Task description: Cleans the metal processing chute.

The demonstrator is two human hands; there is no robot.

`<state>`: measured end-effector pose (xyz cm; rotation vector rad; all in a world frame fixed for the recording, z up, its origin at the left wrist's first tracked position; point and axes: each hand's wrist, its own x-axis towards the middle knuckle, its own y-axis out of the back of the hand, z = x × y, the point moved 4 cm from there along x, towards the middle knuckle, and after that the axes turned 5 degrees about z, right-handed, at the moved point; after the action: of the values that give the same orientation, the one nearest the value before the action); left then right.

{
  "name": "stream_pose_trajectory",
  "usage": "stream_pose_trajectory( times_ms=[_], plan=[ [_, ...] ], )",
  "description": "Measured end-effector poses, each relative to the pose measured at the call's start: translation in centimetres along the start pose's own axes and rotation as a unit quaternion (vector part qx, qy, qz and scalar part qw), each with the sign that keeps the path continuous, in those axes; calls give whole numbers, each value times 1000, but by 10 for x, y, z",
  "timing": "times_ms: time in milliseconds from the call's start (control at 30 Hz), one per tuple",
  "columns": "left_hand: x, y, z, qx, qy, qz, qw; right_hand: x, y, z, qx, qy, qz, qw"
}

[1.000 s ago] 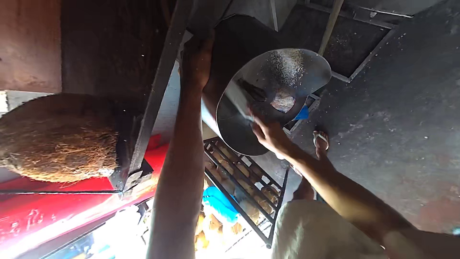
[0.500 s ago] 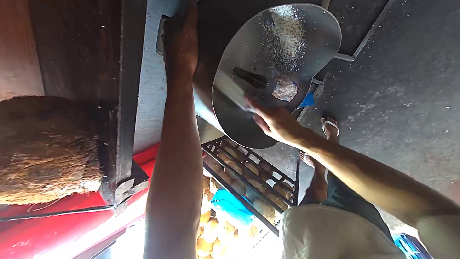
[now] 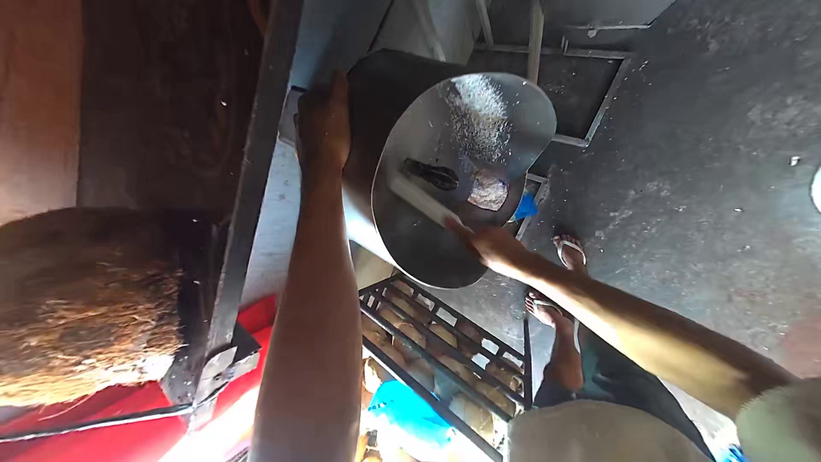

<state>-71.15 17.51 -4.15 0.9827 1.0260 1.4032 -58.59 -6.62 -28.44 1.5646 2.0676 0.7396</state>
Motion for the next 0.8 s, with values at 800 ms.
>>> stream_pose_trajectory(
  times_ms=[800],
  plan=[
    [-1, 2, -3, -34, 6, -7, 999, 34, 105, 151, -117, 0, -166, 979]
  ],
)
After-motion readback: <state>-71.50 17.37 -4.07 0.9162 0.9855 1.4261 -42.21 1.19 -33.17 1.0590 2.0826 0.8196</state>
